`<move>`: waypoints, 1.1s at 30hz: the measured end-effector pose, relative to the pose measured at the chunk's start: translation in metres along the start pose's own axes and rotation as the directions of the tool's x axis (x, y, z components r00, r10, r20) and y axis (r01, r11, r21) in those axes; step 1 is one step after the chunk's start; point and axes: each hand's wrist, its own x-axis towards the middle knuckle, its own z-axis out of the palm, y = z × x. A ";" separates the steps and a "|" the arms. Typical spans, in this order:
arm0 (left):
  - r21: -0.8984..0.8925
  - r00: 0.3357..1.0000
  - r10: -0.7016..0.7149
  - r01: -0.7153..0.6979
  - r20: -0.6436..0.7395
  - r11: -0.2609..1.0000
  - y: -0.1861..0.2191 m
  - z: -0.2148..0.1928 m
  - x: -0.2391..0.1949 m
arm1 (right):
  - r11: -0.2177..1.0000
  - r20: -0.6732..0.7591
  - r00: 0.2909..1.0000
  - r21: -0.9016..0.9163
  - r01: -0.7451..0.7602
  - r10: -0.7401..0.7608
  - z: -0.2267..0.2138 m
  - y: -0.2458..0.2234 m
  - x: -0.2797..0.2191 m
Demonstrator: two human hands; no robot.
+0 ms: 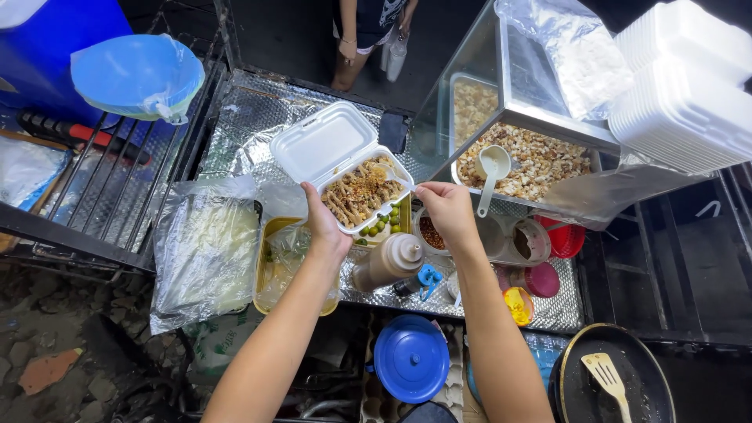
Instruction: Preparing and packaging street food into a container and then a plastic bag
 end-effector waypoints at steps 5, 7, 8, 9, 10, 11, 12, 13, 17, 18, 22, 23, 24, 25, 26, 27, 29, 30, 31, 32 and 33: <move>0.013 1.000 0.001 -0.002 0.016 1.000 -0.004 -0.006 0.012 | 0.943 -0.006 0.985 -0.290 0.162 -0.171 -0.004 0.017 0.008; -0.008 1.000 -0.016 0.016 0.018 1.000 -0.005 -0.004 0.011 | 0.930 -0.045 0.979 -0.322 0.176 -0.201 -0.007 0.015 0.008; -0.008 1.000 -0.016 0.016 0.018 1.000 -0.005 -0.003 0.010 | 0.930 -0.045 0.979 -0.322 0.176 -0.201 -0.006 0.015 0.005; 0.002 1.000 -0.009 0.009 0.015 1.000 -0.005 -0.002 0.009 | 0.925 -0.016 0.980 -0.332 0.184 -0.200 -0.005 0.015 0.003; 0.014 1.000 -0.008 0.007 0.011 1.000 -0.006 -0.001 0.008 | 0.921 0.008 0.981 -0.342 0.187 -0.196 -0.006 0.017 -0.001; 0.016 1.000 -0.012 0.012 0.011 1.000 -0.005 0.001 0.005 | 0.922 0.005 0.981 -0.343 0.182 -0.192 -0.012 0.024 -0.002; -0.006 1.000 -0.015 0.015 0.011 1.000 -0.004 0.005 0.002 | 0.937 -0.055 0.976 -0.296 0.185 -0.210 -0.020 0.031 -0.003; -0.029 1.000 -0.018 0.018 0.011 0.999 -0.003 0.008 -0.001 | 0.950 -0.116 0.968 -0.249 0.190 -0.224 -0.027 0.039 -0.004; -0.019 1.000 -0.019 0.019 0.010 1.000 0.004 0.009 0.002 | 0.921 -0.242 0.948 -0.375 0.104 -0.206 -0.062 0.079 -0.031; -0.017 1.000 -0.007 0.007 0.009 1.000 0.003 0.005 0.007 | 0.844 -0.231 0.965 -0.536 -0.017 -0.127 -0.067 0.099 -0.027; 0.009 1.000 -0.004 0.004 0.002 1.000 -0.002 -0.004 0.015 | 0.569 -0.176 0.983 -0.803 -0.178 0.059 -0.058 0.157 0.014; 0.013 1.000 -0.005 0.005 0.004 1.000 -0.003 -0.002 0.012 | 0.572 -0.179 0.982 -0.800 -0.181 0.061 -0.053 0.154 0.020; 0.018 1.000 -0.012 0.012 0.000 1.000 -0.004 0.000 0.010 | 0.501 -0.098 0.990 -0.854 -0.138 0.105 -0.047 0.151 0.027; 0.023 1.000 -0.018 0.018 -0.003 1.000 -0.004 0.001 0.007 | 0.430 -0.021 0.988 -0.899 -0.086 0.155 -0.042 0.149 0.033; 0.027 1.000 -0.021 0.021 -0.005 0.999 -0.006 -0.001 0.009 | 0.431 -0.022 0.987 -0.898 -0.090 0.160 -0.044 0.171 0.045; 0.028 1.000 -0.020 0.021 -0.007 0.999 -0.006 -0.004 0.011 | 0.535 0.015 0.980 -0.839 -0.095 0.198 -0.047 0.194 0.056; 0.026 1.000 -0.024 0.024 -0.005 0.999 -0.008 -0.006 0.015 | 0.628 0.052 0.972 -0.771 -0.107 0.229 -0.050 0.189 0.056; 0.015 1.000 -0.023 0.024 -0.006 1.000 -0.008 -0.007 0.017 | 0.689 0.020 0.964 -0.703 -0.175 0.266 -0.049 0.164 0.043; 0.004 1.000 -0.023 0.023 -0.007 1.000 -0.008 -0.007 0.018 | 0.741 -0.007 0.952 -0.626 -0.242 0.305 -0.048 0.138 0.030; 0.004 1.000 -0.025 0.025 -0.004 1.000 -0.008 -0.006 0.019 | 0.741 -0.010 0.953 -0.626 -0.243 0.304 -0.054 0.150 0.033; 0.011 1.000 -0.020 0.020 -0.001 1.000 -0.007 -0.006 0.019 | 0.806 -0.051 0.954 -0.523 -0.277 0.294 -0.059 0.162 0.036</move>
